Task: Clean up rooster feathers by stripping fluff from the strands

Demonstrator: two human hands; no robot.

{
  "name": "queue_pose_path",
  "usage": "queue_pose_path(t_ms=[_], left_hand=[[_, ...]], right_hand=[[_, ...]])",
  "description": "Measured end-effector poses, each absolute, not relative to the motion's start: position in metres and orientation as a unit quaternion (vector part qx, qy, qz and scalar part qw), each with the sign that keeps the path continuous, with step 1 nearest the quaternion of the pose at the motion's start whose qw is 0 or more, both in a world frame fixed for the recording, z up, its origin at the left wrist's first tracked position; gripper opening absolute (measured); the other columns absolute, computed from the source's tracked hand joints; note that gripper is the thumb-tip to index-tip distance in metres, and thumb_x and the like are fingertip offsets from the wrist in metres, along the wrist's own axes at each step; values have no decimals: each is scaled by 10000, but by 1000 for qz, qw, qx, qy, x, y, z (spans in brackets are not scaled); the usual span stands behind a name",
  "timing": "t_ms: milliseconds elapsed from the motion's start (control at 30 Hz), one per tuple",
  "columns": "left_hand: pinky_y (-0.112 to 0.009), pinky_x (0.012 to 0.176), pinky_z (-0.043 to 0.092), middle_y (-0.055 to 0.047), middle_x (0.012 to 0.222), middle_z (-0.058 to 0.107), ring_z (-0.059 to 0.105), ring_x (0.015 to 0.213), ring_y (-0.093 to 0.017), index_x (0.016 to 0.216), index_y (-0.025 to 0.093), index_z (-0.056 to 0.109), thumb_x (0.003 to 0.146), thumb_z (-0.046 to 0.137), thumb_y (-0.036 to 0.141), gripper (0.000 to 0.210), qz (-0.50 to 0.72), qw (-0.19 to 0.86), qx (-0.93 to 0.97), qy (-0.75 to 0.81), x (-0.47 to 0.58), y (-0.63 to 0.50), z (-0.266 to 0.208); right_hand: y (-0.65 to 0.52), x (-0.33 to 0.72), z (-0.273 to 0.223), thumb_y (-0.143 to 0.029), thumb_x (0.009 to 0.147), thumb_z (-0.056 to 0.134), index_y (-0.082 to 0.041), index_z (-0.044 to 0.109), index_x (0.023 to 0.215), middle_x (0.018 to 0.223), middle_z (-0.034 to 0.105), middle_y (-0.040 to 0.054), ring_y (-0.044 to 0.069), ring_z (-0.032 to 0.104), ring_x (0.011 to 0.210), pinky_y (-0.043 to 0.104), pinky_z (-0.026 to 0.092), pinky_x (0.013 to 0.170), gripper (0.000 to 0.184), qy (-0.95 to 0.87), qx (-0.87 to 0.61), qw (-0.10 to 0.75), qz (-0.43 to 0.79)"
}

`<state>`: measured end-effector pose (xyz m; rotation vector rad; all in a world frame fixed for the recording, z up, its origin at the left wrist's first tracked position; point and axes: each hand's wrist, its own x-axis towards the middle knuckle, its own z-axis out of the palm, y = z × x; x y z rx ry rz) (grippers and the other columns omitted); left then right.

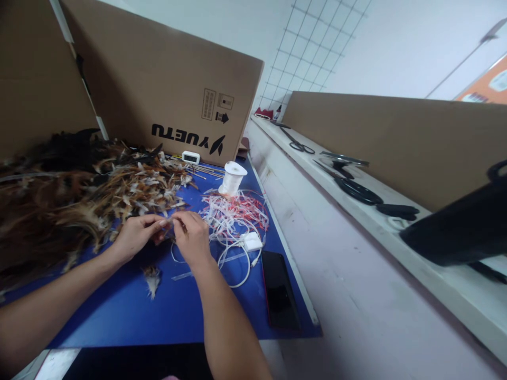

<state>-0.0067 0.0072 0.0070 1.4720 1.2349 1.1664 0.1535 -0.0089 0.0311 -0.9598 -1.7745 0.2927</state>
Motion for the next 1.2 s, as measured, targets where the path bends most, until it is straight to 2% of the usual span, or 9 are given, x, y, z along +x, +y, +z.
queue_pose_path(t_ms=[300, 433, 667, 833, 1033, 1200], left_hand=[[-220, 444, 429, 6, 477, 586, 506, 417, -116, 709, 150, 678, 732, 668, 413, 265, 494, 483, 551, 467, -5, 4, 16], [-214, 445, 421, 11, 472, 579, 501, 418, -108, 715, 148, 674, 737, 668, 404, 257, 509, 488, 537, 463, -6, 6, 17], [-203, 471, 424, 4, 522, 584, 503, 464, -98, 757, 137, 674, 736, 679, 386, 249, 543, 524, 497, 429, -13, 10, 21], [-193, 448, 404, -4, 559, 593, 484, 453, -84, 750, 136, 664, 710, 700, 364, 234, 571, 539, 449, 426, -18, 12, 26], [-197, 428, 399, -25, 631, 609, 475, 468, -83, 748, 133, 651, 667, 725, 354, 246, 599, 546, 413, 416, -19, 13, 31], [-199, 435, 405, -34, 658, 621, 474, 471, -80, 749, 126, 653, 665, 732, 348, 250, 609, 549, 404, 407, -19, 13, 32]], right_hand=[[-9, 153, 31, -194, 834, 559, -208, 630, 998, 908, 695, 34, 160, 649, 849, 289, 509, 801, 179, -716, -411, 545, 146], [-6, 156, 33, -198, 799, 610, -197, 621, 1025, 933, 700, 35, 156, 660, 835, 259, 519, 715, 226, -674, -429, 572, 182], [0, 161, 34, -211, 793, 592, -178, 622, 964, 817, 670, 23, 145, 643, 750, 249, 514, 655, 177, -601, -456, 616, 224], [4, 160, 23, -173, 807, 547, -197, 645, 897, 817, 654, 16, 151, 612, 749, 280, 499, 711, 136, -676, -483, 526, 181], [6, 154, 9, -103, 827, 521, -206, 660, 908, 893, 653, 45, 193, 554, 896, 334, 429, 862, 192, -790, -480, 374, 71], [4, 145, 9, -97, 834, 500, -211, 660, 972, 972, 654, 45, 202, 506, 949, 336, 392, 859, 240, -846, -444, 291, 46]])
